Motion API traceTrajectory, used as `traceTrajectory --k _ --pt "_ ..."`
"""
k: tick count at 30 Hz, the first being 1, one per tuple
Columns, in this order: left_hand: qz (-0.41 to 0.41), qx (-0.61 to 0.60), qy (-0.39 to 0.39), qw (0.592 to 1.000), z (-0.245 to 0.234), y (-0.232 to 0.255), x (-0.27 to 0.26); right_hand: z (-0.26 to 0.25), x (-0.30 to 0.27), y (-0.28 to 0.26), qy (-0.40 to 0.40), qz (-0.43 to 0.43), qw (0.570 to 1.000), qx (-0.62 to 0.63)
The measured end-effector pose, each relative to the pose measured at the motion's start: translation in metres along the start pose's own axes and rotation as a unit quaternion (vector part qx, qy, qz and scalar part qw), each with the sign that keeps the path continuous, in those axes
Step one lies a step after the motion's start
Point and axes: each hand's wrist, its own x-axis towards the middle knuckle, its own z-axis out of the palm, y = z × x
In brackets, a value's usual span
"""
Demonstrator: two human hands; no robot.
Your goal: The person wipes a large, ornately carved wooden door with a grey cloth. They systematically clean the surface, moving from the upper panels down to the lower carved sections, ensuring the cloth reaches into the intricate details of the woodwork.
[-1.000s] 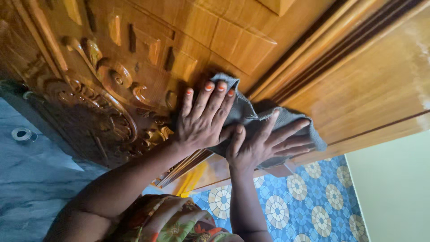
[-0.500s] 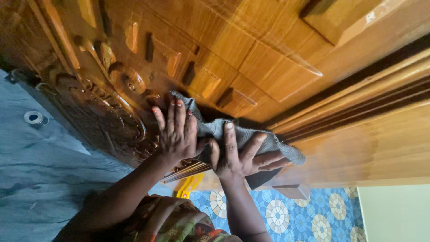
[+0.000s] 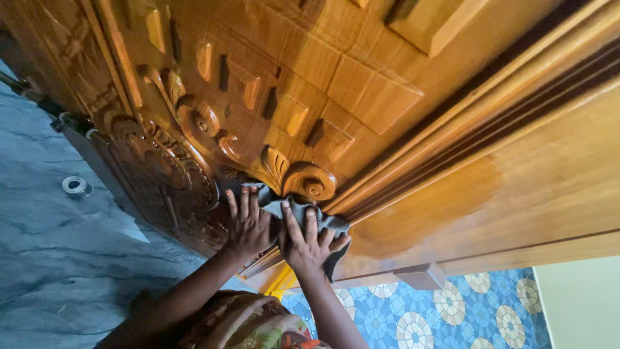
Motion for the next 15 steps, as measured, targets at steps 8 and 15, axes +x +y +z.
traceTrajectory --k 8,15 --pt "0.013 -0.021 -0.095 0.995 -0.025 0.019 -0.01 0.022 -0.067 0.0 -0.04 -0.027 0.997 0.056" --pt "-0.002 -0.051 -0.134 0.99 -0.045 0.034 0.004 0.017 -0.078 0.002 -0.064 0.053 0.994 0.072"
